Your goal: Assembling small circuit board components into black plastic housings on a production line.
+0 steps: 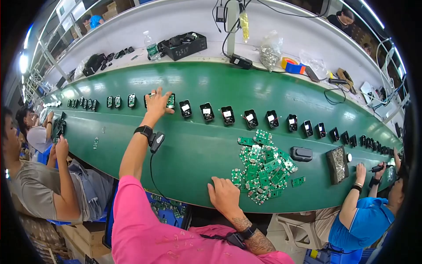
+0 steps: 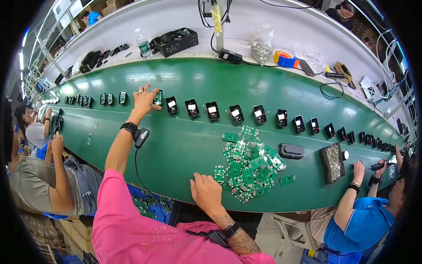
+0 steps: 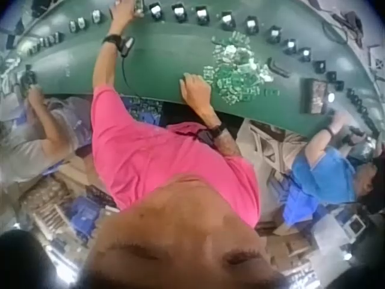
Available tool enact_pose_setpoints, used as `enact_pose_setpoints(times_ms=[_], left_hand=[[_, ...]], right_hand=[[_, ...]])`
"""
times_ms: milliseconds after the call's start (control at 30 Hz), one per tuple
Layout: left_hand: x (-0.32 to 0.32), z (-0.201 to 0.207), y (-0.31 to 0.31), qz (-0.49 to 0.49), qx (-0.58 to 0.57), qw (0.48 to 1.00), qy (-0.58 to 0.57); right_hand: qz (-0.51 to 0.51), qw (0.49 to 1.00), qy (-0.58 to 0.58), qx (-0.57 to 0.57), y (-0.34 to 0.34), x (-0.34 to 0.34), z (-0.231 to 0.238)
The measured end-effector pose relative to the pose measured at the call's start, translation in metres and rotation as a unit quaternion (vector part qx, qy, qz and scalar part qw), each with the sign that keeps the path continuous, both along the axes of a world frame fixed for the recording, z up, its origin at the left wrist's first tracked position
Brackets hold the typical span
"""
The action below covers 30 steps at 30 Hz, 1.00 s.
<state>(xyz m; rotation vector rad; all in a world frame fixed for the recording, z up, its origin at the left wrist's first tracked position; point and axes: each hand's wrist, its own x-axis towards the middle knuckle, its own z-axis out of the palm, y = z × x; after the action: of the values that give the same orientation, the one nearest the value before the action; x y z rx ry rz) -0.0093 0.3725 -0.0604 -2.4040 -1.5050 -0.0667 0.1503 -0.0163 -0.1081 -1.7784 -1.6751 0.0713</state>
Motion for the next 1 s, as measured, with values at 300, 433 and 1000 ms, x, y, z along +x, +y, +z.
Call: enact_pose_setpoints(times_ms=[300,433,1000], left_hand=[[0.05,0.011,-0.036,-0.204,-0.068,0.971,-0.1],[0.039,-0.026,-0.019,-0.184,-0.044,0.967,-0.17],[0.05,-0.013,-0.313,-0.228,-0.122,0.927,-0.271]], right_hand=[[-0.021,0.999,0.004,-0.029,0.004,0.014,0.005],[-0.01,1.0,0.029,-0.001,0.006,0.023,-0.002],[0.006,0.979,0.079,-0.188,0.007,0.11,0.043]])
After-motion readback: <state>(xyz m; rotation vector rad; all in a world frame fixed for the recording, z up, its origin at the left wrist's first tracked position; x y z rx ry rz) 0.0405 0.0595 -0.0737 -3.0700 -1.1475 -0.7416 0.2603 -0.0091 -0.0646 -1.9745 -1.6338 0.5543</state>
